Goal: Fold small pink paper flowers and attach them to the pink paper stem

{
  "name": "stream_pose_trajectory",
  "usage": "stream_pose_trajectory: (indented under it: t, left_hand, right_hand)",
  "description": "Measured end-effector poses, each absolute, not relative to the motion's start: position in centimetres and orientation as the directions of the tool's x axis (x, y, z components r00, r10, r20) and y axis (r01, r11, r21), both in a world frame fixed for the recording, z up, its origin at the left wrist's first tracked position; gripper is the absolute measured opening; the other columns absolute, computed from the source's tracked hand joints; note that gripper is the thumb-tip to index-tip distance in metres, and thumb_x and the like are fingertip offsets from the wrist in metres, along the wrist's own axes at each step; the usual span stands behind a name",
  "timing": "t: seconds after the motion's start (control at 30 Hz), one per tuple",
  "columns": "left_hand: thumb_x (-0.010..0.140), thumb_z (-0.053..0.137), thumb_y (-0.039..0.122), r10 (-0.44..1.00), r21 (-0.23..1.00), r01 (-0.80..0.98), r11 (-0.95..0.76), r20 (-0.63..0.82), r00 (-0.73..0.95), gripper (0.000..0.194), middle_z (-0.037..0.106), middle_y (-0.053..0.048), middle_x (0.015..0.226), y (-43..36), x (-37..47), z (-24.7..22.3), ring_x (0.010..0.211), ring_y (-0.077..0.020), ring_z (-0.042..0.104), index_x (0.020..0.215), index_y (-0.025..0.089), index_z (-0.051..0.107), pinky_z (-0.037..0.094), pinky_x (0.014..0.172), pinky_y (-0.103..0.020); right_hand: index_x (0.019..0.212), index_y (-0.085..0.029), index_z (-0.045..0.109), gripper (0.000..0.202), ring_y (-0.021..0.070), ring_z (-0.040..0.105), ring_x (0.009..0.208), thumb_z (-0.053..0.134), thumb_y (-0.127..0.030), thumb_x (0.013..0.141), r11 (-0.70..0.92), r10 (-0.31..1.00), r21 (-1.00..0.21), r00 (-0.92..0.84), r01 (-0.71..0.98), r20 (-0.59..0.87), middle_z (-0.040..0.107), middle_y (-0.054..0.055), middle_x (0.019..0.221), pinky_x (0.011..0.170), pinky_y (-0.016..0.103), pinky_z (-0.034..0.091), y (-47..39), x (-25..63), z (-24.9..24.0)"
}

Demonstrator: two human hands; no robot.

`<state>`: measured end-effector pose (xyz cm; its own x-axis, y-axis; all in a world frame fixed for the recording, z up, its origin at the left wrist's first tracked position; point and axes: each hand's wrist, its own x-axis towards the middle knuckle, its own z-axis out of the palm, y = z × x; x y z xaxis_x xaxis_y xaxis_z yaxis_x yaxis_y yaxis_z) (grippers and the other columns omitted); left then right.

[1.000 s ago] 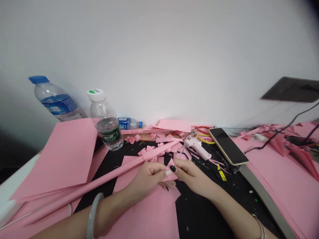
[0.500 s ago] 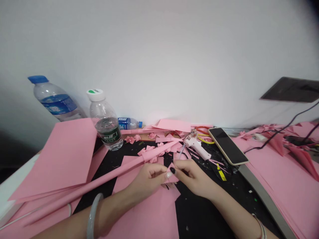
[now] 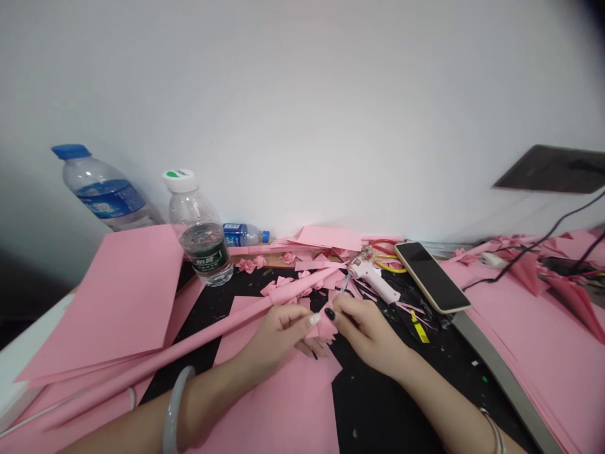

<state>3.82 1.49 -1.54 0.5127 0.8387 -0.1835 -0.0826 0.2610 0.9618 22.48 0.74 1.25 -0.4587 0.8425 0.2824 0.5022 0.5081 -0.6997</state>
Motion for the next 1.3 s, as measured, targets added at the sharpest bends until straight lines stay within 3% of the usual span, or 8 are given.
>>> stream_pose_trajectory:
  t: [0.07, 0.17, 0.37, 0.63, 0.83, 1.03, 1.3]
  left_hand:
    - [0.082, 0.057, 0.057, 0.806, 0.891, -0.206, 0.406, -0.242, 0.540, 0.041, 0.073, -0.007, 0.072, 1.6, 3.7, -1.9, 0.059, -0.0203, 0.069, 0.085, 0.016, 0.060, 0.050, 0.056, -0.029]
    - [0.082, 0.058, 0.057, 0.770, 0.823, -0.289, 0.490, -0.253, 0.585, 0.047, 0.075, -0.010, 0.075, 1.8, 3.6, -2.3, 0.062, -0.0218, 0.071, 0.107, 0.016, 0.058, 0.051, 0.055, -0.028]
    - [0.079, 0.071, 0.039, 0.797, 0.798, -0.340, 0.498, -0.267, 0.542, 0.033, 0.075, -0.008, 0.085, 2.0, 3.6, -1.9, 0.073, -0.0195, 0.072, 0.101, 0.015, 0.067, 0.054, 0.063, -0.025]
    - [0.076, 0.075, 0.024, 0.876, 0.824, -0.410, 0.391, -0.197, 0.440, 0.033, 0.071, -0.004, 0.087, 1.9, 3.9, -2.3, 0.076, -0.0137, 0.065, 0.108, 0.016, 0.069, 0.055, 0.075, -0.028]
    - [0.072, 0.077, 0.023, 0.880, 0.857, -0.327, 0.397, -0.254, 0.401, 0.041, 0.073, -0.006, 0.093, 1.9, 4.0, -2.2, 0.089, -0.0206, 0.069, 0.111, 0.016, 0.066, 0.055, 0.081, -0.035]
    - [0.066, 0.078, 0.016, 0.861, 0.856, -0.262, 0.445, -0.330, 0.387, 0.034, 0.074, -0.006, 0.094, 1.7, 4.3, -1.6, 0.075, -0.0193, 0.072, 0.098, 0.016, 0.069, 0.057, 0.076, -0.034]
    - [0.068, 0.079, 0.024, 0.865, 0.857, -0.277, 0.434, -0.310, 0.394, 0.030, 0.076, -0.006, 0.090, 1.7, 4.3, -2.1, 0.080, -0.0205, 0.073, 0.096, 0.016, 0.070, 0.057, 0.077, -0.032]
  right_hand:
    - [0.071, -0.021, 0.042, 0.025, 0.0125, 0.040, 0.057, 0.040, -0.014, 0.094, 0.537, 0.840, -0.681, -0.391, 0.498, 0.376, 0.043, -0.003, 0.063, 0.054, 0.024, 0.034, 0.8, 22.6, 1.1]
    - [0.087, -0.020, 0.056, 0.017, 0.0149, 0.054, 0.069, 0.043, -0.010, 0.094, 0.590, 0.806, -0.677, -0.378, 0.440, 0.457, 0.058, 0.002, 0.078, 0.064, 0.026, 0.044, 1.0, 22.7, 1.1]
    - [0.097, -0.023, 0.067, 0.025, 0.0177, 0.062, 0.093, 0.050, -0.006, 0.091, 0.656, 0.740, -0.684, -0.450, 0.319, 0.500, 0.064, 0.007, 0.100, 0.081, 0.030, 0.051, 1.2, 22.5, 1.2]
    - [0.098, -0.023, 0.067, 0.030, 0.0231, 0.052, 0.117, 0.063, -0.001, 0.078, 0.625, 0.745, -0.694, -0.540, 0.358, 0.392, 0.055, 0.009, 0.124, 0.096, 0.036, 0.045, 0.9, 22.5, 1.6]
    - [0.083, -0.020, 0.065, 0.016, 0.0207, 0.056, 0.102, 0.063, -0.005, 0.083, 0.611, 0.774, -0.700, -0.463, 0.370, 0.431, 0.056, 0.008, 0.112, 0.083, 0.033, 0.046, 1.0, 22.2, 0.9]
    - [0.071, -0.019, 0.051, 0.022, 0.0166, 0.049, 0.080, 0.060, -0.001, 0.081, 0.466, 0.875, -0.770, -0.355, 0.437, 0.328, 0.047, 0.002, 0.085, 0.067, 0.028, 0.041, 0.8, 21.8, 1.2]
    - [0.074, -0.021, 0.046, 0.019, 0.0156, 0.047, 0.076, 0.052, -0.007, 0.087, 0.351, 0.915, -0.850, -0.338, 0.393, 0.221, 0.047, 0.001, 0.086, 0.061, 0.027, 0.037, 0.8, 21.6, 0.6]
